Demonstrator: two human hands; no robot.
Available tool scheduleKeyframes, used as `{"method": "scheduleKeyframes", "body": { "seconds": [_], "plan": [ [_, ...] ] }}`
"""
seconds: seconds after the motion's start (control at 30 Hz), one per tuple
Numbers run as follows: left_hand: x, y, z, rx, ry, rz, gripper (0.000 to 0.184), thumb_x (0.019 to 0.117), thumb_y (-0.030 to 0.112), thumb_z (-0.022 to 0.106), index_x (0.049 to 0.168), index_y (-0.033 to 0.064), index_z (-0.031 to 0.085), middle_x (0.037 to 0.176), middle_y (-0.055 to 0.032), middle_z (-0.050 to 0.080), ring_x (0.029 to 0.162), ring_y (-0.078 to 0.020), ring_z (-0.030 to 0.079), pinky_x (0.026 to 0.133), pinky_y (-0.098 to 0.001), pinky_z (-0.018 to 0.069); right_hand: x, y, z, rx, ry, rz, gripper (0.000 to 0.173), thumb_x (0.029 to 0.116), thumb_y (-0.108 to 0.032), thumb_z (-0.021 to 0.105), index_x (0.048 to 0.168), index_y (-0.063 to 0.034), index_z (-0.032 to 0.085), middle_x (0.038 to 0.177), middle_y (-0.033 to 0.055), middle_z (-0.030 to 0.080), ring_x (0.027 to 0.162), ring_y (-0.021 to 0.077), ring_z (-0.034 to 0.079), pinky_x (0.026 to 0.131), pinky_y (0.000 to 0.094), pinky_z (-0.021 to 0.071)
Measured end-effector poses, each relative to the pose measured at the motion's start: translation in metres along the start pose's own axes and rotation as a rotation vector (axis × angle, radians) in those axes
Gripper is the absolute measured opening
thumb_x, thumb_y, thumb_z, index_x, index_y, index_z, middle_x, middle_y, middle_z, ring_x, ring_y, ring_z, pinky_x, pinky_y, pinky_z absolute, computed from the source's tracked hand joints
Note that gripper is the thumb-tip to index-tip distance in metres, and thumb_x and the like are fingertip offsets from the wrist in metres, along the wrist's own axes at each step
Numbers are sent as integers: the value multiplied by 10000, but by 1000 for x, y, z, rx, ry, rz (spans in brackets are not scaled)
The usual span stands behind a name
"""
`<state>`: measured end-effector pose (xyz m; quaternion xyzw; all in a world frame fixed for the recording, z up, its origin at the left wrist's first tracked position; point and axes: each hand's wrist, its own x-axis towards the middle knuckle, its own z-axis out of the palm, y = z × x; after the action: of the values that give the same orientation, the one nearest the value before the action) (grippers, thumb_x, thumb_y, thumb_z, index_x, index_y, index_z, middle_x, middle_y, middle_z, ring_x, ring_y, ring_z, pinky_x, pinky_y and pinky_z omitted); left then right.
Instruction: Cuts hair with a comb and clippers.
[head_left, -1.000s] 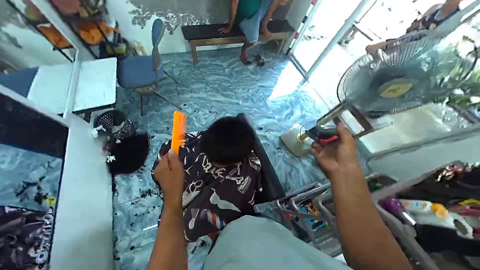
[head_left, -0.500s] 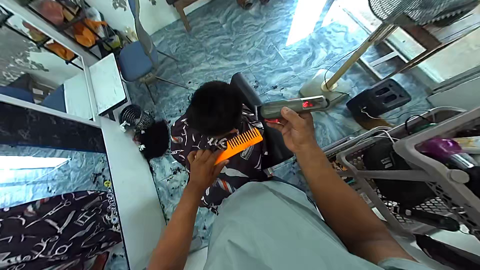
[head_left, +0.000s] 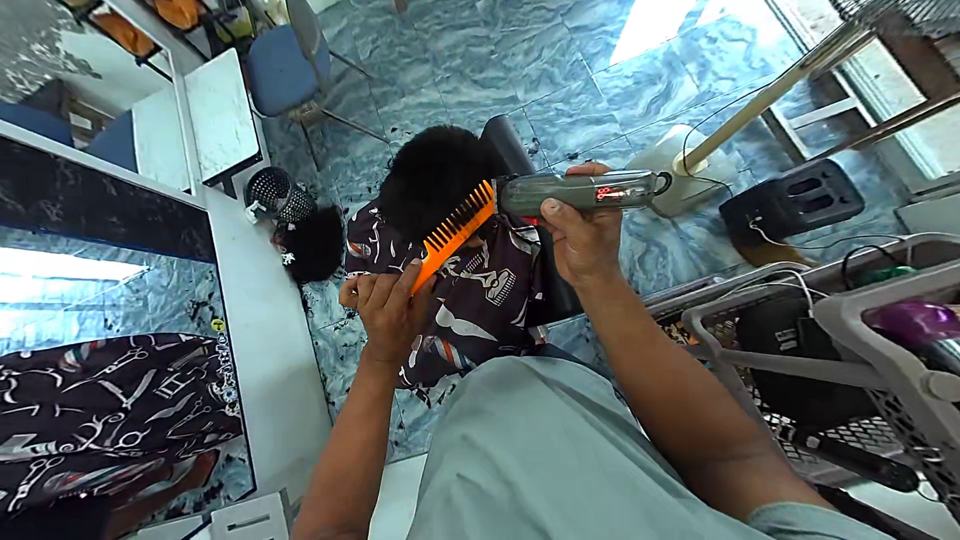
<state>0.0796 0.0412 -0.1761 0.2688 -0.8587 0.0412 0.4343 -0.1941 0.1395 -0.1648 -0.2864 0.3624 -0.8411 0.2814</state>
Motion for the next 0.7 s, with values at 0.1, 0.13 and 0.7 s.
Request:
{"method": "scheduleKeyframes", "body": {
  "seconds": [0.1, 0.13, 0.7],
  "plan": [
    [0, -1, 0, 2, 5, 3, 301, 912, 340, 785, 1154, 162, 770, 805, -35, 656, 832, -207, 580, 951, -459, 364, -1, 0, 4, -4, -22, -28, 463, 837, 33, 782, 1227, -89, 564, 1055, 84, 706, 956, 242, 722, 848, 479, 632],
    [-1, -2, 0, -1, 6, 5, 304, 911, 339, 786, 1157, 162, 770, 806, -35, 655, 833, -206, 578, 951, -460, 363, -1, 0, 6, -10, -31, -36, 464, 836, 42, 779, 1227, -86, 564, 1059, 82, 705, 962, 237, 720, 847, 469, 633],
    [-5, -9, 3, -76, -47, 32, 315, 931, 352, 755, 1176, 153, 763, 788, -49, 633, 815, -225, 569, 966, -480, 365, -16, -4, 47, -330, -325, -209, 501, 742, -19, 870, 1160, 53, 604, 1119, 166, 716, 1033, 262, 723, 932, 447, 622]
  ]
}}
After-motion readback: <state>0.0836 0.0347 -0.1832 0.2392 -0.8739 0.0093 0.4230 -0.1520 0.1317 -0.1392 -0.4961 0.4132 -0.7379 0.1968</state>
